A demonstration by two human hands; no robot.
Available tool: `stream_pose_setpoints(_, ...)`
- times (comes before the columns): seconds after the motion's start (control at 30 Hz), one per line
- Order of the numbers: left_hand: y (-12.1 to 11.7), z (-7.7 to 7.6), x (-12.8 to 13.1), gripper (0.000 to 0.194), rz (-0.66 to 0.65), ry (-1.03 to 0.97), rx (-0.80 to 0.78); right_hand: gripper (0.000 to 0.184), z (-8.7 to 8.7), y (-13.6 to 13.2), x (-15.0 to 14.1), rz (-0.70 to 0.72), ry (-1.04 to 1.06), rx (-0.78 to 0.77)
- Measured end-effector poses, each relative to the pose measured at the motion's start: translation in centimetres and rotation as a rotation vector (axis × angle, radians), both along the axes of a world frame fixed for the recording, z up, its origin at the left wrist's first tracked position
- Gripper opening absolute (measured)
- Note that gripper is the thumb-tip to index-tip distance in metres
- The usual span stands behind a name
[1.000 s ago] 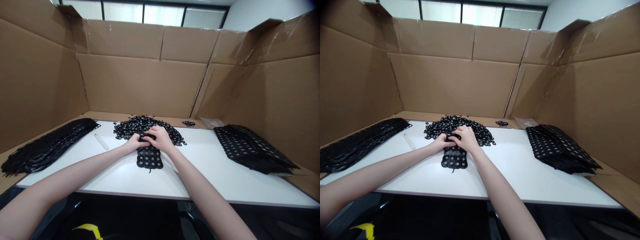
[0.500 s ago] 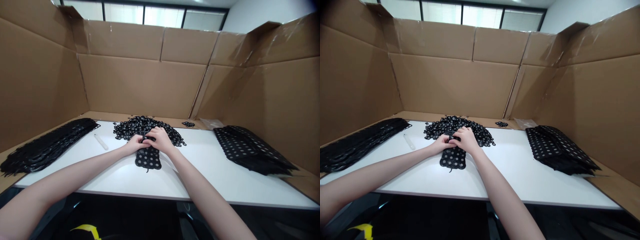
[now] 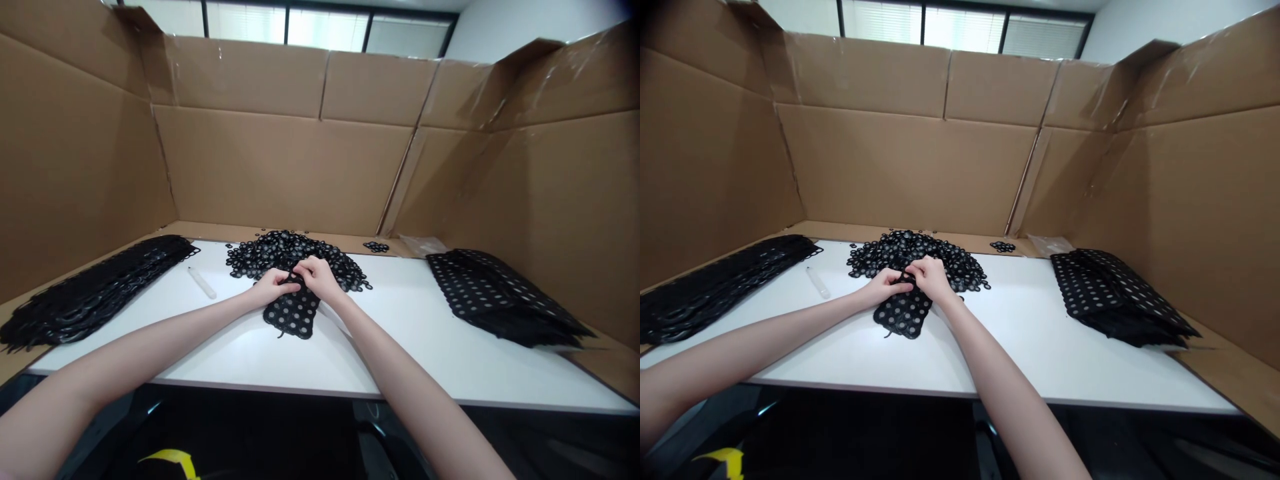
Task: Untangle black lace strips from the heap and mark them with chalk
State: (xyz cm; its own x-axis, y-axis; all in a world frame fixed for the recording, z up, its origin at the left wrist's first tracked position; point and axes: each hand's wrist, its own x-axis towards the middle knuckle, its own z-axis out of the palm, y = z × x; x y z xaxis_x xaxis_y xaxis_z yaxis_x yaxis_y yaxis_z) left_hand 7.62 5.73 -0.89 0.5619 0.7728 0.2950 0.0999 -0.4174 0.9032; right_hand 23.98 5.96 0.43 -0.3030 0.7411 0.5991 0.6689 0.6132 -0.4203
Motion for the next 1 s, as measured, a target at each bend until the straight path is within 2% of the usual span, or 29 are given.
stream_pose_setpoints(0.07, 0.0, -0.1, 0.0, 0.032, -0.019, -0.037, -0.038, 0.028, 0.0, 0.4, 0.4, -0.044, 0.112, 0.005)
stream_pose_setpoints(0.17, 0.1, -0.5, -0.2, 0.029, -0.035, -0.062, -0.126, 0.032, 0.4, 1.1, 2.3, -0.136, 0.403, 0.022)
stream_pose_setpoints(0.23, 0.1, -0.7, -0.4, 0.032, -0.052, -0.075, -0.212, 0.038, 0.7, 1.5, 4.2, -0.269, 0.613, 0.032)
stream_pose_setpoints(0.27, 0.1, -0.6, -0.5, 0.034, -0.066, -0.081, -0.25, 0.038, 0.7, 1.8, 5.1, -0.333, 0.637, 0.059)
stream_pose_setpoints(0.33, 0.0, -0.4, -0.7, 0.037, -0.092, -0.086, -0.292, 0.037, 0.3, 2.2, 6.4, -0.365, 0.566, 0.014)
stream_pose_setpoints(0.5, -0.5, 0.4, -0.6, 0.041, -0.039, -0.036, -0.215, 0.019, -1.4, 2.7, 5.5, -0.238, 0.133, -0.007)
stream_pose_setpoints(0.57, -0.6, 0.4, -0.4, 0.039, 0.006, -0.041, -0.22, 0.018, -1.4, 2.4, 4.8, -0.235, 0.047, 0.02)
stream_pose_setpoints(0.7, -0.3, -0.2, -0.2, 0.043, 0.11, -0.14, -0.321, 0.022, -0.1, 1.0, 4.4, -0.218, 0.16, 0.134)
stream_pose_setpoints(0.83, 0.1, -0.5, 0.0, 0.041, 0.163, -0.263, -0.435, 0.024, 1.7, -0.7, 3.9, -0.092, 0.305, 0.157)
stream_pose_setpoints(0.9, 0.2, -0.5, 0.0, 0.039, 0.16, -0.306, -0.464, 0.024, 2.1, -1.3, 3.3, -0.002, 0.313, 0.138)
stream_pose_setpoints(1.0, 0.2, -0.4, -0.2, 0.033, 0.084, -0.307, -0.427, 0.021, 1.9, -1.4, 2.6, 0.127, 0.186, 0.096)
